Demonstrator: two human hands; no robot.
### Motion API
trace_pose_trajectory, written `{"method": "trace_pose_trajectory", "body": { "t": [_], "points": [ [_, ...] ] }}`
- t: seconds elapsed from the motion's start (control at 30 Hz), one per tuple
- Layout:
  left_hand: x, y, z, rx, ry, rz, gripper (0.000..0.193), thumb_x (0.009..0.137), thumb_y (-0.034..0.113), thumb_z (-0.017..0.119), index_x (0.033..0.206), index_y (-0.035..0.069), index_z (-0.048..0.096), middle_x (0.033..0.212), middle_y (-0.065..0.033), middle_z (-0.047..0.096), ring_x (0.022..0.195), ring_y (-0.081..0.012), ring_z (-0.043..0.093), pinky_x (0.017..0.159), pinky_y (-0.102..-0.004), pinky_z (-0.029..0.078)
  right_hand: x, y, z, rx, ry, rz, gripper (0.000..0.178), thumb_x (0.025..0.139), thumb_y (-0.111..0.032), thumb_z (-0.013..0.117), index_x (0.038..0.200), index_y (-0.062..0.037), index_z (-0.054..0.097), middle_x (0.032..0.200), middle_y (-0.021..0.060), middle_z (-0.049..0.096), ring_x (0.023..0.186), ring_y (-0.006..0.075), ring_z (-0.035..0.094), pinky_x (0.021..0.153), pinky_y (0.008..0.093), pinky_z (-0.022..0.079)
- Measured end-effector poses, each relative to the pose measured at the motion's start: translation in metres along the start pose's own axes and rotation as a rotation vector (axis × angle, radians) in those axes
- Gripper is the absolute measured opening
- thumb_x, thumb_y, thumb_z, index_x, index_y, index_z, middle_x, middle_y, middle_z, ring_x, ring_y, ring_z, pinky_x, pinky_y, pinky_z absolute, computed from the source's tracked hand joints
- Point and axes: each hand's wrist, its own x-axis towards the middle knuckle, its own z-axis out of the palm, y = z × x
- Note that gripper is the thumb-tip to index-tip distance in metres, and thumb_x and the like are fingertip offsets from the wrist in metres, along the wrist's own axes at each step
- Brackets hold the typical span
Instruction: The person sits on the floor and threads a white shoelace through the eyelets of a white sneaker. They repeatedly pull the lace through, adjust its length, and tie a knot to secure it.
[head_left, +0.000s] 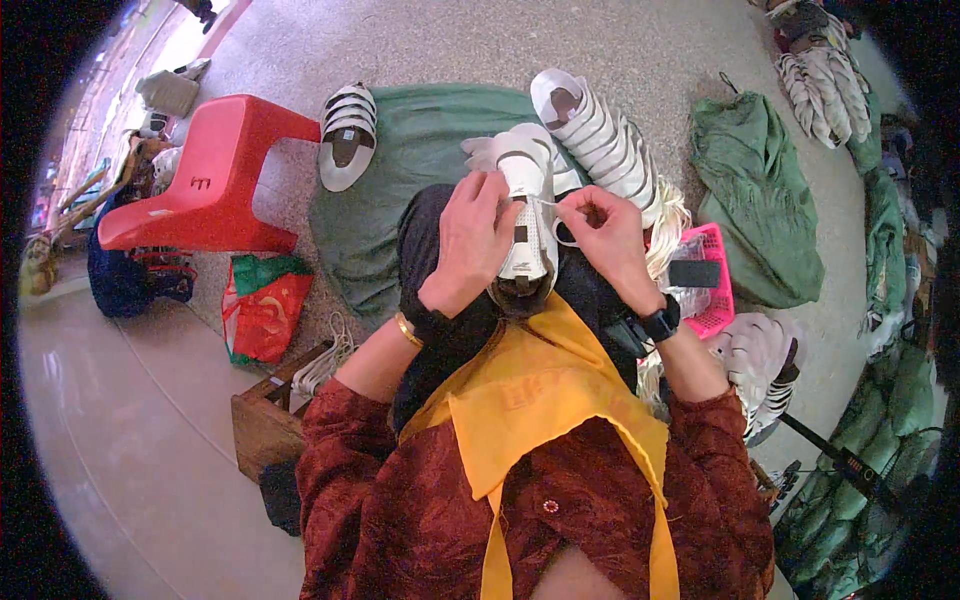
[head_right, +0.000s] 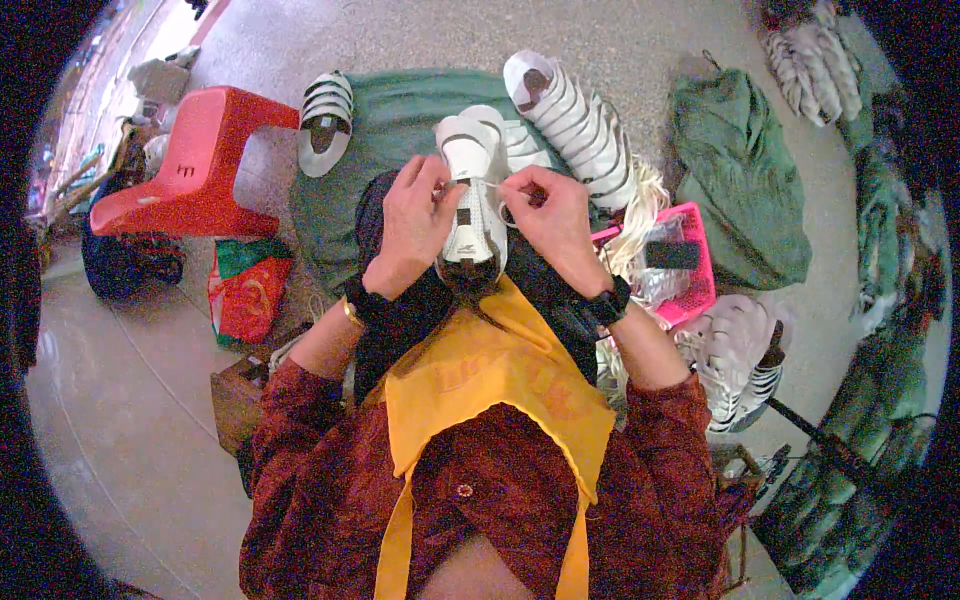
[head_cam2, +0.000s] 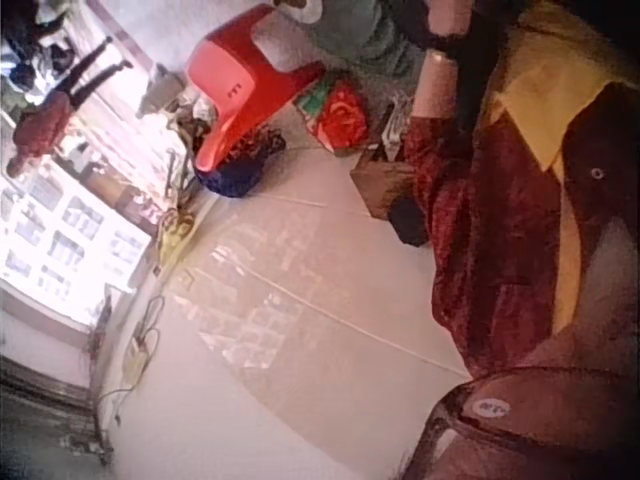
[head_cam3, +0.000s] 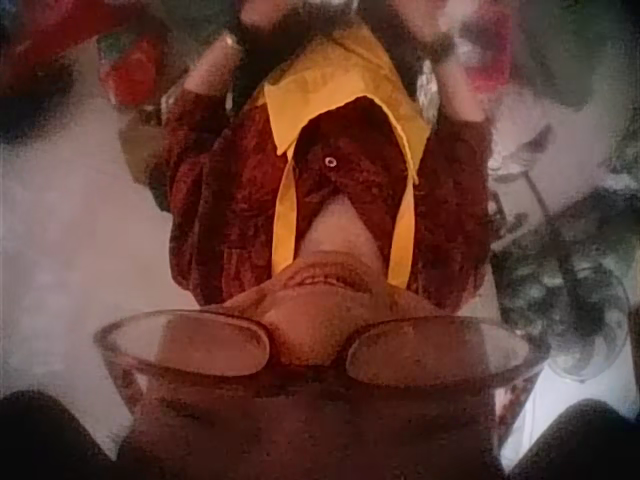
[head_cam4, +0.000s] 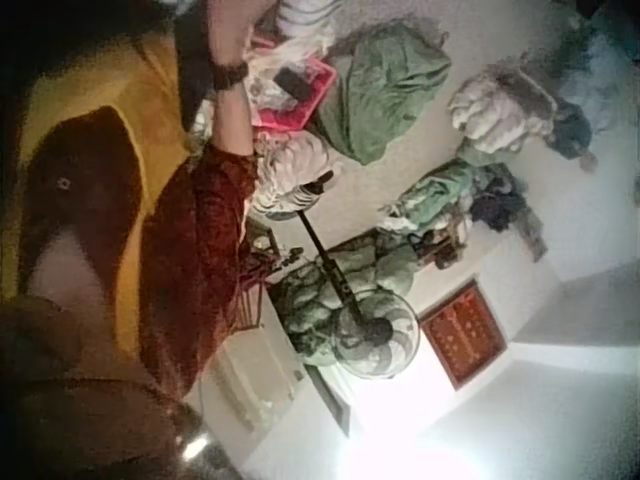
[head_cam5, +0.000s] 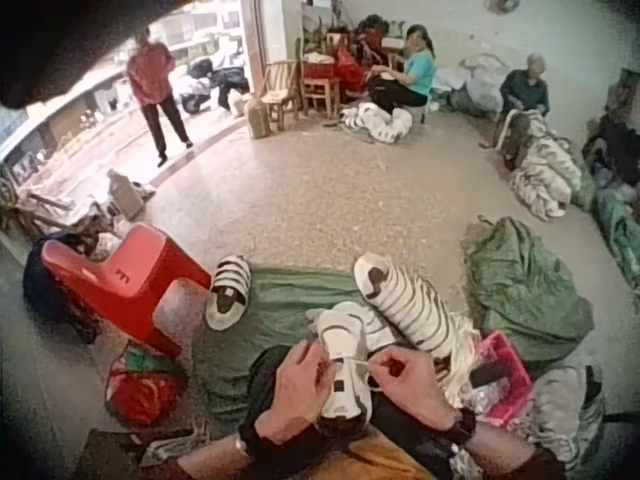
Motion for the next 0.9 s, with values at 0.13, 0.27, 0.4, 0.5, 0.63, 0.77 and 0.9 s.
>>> {"method": "trace_pose_trajectory", "body": {
  "t": [0.13, 0.27, 0.4, 0.5, 0.63, 0.77, 0.9],
  "points": [
    [0.000, 0.001, 0.003, 0.035, -0.001, -0.008, 0.021, 0.086, 0.010, 0.072, 0.090, 0.005, 0.051, 0.083, -0.0145, 0.054, 0.076, -0.0357, 0.059, 0.065, -0.0449, 0.048, 0.003, -0.006, 0.006, -0.076, 0.019, -0.021, 0.011, 0.086, -0.011, 0.075, 0.088, -0.0002, 0.073, 0.069, 0.0027, 0.068, 0.062, 0.0063, 0.058, 0.058, 0.0253, 0.047],
    [0.000, 0.001, 0.006, 0.036, 0.023, -0.019, 0.021, 0.085, 0.009, 0.071, 0.090, 0.004, 0.051, 0.082, -0.0140, 0.054, 0.074, -0.0344, 0.058, 0.064, -0.0440, 0.048, 0.005, -0.004, 0.011, -0.061, 0.031, -0.041, 0.013, 0.086, -0.013, 0.076, 0.089, -0.0009, 0.074, 0.070, 0.0051, 0.070, 0.061, 0.0081, 0.060, 0.058, 0.0265, 0.048],
    [0.003, -0.002, 0.006, -0.079, 0.001, -0.099, 0.022, 0.084, 0.008, 0.073, 0.088, 0.003, 0.052, 0.080, -0.0122, 0.054, 0.068, -0.0281, 0.058, 0.062, -0.0392, 0.048, 0.006, 0.000, 0.013, -0.097, 0.046, -0.066, 0.013, 0.085, -0.014, 0.075, 0.090, -0.0018, 0.075, 0.071, 0.0083, 0.071, 0.061, 0.0106, 0.062, 0.058, 0.0277, 0.049],
    [0.004, -0.003, 0.001, -0.179, -0.030, -0.185, 0.022, 0.083, 0.007, 0.075, 0.087, 0.002, 0.054, 0.079, -0.0105, 0.056, 0.066, -0.0225, 0.059, 0.062, -0.0349, 0.049, 0.008, 0.000, 0.014, -0.104, 0.045, -0.100, 0.013, 0.085, -0.014, 0.075, 0.090, -0.0020, 0.075, 0.071, 0.0098, 0.070, 0.060, 0.0128, 0.063, 0.057, 0.0291, 0.050],
    [0.004, -0.008, 0.001, -0.251, -0.055, -0.246, 0.021, 0.082, 0.005, 0.076, 0.087, 0.002, 0.055, 0.079, -0.0090, 0.058, 0.067, -0.0182, 0.060, 0.064, -0.0317, 0.050, 0.009, -0.004, 0.015, -0.102, 0.037, -0.107, 0.013, 0.085, -0.015, 0.075, 0.088, -0.0022, 0.074, 0.071, 0.0108, 0.070, 0.058, 0.0158, 0.064, 0.056, 0.0307, 0.050],
    [0.005, -0.007, 0.000, -0.243, -0.062, -0.247, 0.021, 0.082, 0.005, 0.076, 0.088, 0.002, 0.056, 0.079, -0.0081, 0.058, 0.067, -0.0167, 0.060, 0.064, -0.0307, 0.050, 0.010, -0.007, 0.014, -0.163, 0.031, -0.145, 0.012, 0.085, -0.014, 0.074, 0.088, -0.0024, 0.074, 0.071, 0.0122, 0.069, 0.057, 0.0179, 0.064, 0.055, 0.0312, 0.050],
    [0.004, -0.009, 0.001, -0.251, -0.054, -0.243, 0.021, 0.083, 0.005, 0.076, 0.088, 0.002, 0.056, 0.079, -0.0075, 0.058, 0.068, -0.0158, 0.059, 0.064, -0.0301, 0.049, 0.011, -0.011, 0.014, -0.173, 0.013, -0.154, 0.011, 0.084, -0.013, 0.074, 0.089, -0.0026, 0.074, 0.071, 0.0127, 0.069, 0.057, 0.0184, 0.065, 0.055, 0.0317, 0.050]
  ]
}}
